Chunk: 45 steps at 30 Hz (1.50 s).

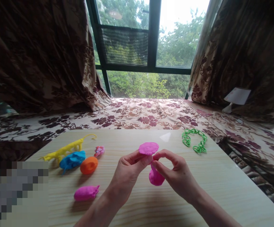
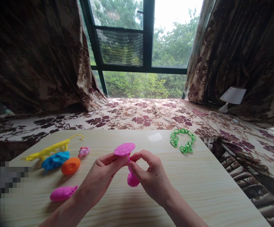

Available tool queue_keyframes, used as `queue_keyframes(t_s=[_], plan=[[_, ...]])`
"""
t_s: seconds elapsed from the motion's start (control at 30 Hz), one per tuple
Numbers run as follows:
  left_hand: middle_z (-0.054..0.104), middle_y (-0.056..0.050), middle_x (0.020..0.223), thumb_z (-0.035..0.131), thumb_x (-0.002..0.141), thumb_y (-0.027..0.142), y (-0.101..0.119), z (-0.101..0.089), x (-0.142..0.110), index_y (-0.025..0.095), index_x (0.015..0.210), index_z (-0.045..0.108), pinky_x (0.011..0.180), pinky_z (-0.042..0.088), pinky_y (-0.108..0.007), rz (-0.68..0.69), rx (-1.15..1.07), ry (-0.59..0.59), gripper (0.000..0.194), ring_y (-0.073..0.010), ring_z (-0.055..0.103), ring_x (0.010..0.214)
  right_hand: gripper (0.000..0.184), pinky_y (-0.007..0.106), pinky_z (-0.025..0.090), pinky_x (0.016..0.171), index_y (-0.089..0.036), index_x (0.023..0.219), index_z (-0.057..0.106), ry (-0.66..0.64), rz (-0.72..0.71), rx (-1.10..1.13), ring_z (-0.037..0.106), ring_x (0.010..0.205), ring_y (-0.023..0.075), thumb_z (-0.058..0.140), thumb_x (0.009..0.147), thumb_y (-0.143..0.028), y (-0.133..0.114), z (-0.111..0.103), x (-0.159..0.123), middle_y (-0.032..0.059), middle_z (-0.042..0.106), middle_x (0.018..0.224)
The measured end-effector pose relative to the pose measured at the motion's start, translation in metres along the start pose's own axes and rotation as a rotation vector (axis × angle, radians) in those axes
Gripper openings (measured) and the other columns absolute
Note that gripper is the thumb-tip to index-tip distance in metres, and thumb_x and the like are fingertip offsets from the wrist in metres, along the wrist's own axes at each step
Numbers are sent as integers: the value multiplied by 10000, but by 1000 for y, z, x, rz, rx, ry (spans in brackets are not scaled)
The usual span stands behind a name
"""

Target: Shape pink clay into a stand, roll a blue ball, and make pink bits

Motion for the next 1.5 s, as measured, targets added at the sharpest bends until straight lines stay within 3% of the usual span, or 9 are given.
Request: queue_keyframes(t_s=[0.2,0.4,0.6,0.9,1.5], plan=[[702,-18,800,659,714,222,-1,-7,-1,207,995,666,807,442,-273,-3,-14,98,282,-134,586,793,111,203,457,483,-182,838,585,-57,92,87,568,541,84,582,787,-279,11,10,-1,-10,559,799],[698,-15,839,645,727,217,-6,-2,1,204,992,666,783,453,-269,-10,52,-4,266,-134,582,785,100,200,445,502,-166,814,597,-19,68,85,573,541,86,572,797,-261,8,6,0,-9,565,739],[693,13,812,646,728,220,-8,-11,2,229,998,663,724,448,-214,25,133,39,271,-107,563,751,106,207,458,498,-166,821,598,-40,92,81,588,549,102,569,798,-265,9,7,-1,-10,569,707],[686,-34,993,625,747,277,-1,-13,0,227,1083,620,896,400,-265,64,73,68,340,-183,543,1028,66,195,463,497,-173,794,594,-58,85,64,586,568,94,563,793,-231,8,12,-3,-21,561,734],[694,-38,960,643,725,260,5,-13,-3,210,1039,649,903,388,-295,61,59,114,318,-178,580,925,83,202,473,503,-173,787,600,-57,71,51,579,580,100,553,797,-240,5,14,-2,-16,558,734]])
Point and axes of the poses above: each hand's wrist, its own x-axis towards the middle knuckle, its own z-axis out of the palm, y = z × x, the point moved 10 cm from there along x, towards the middle knuckle
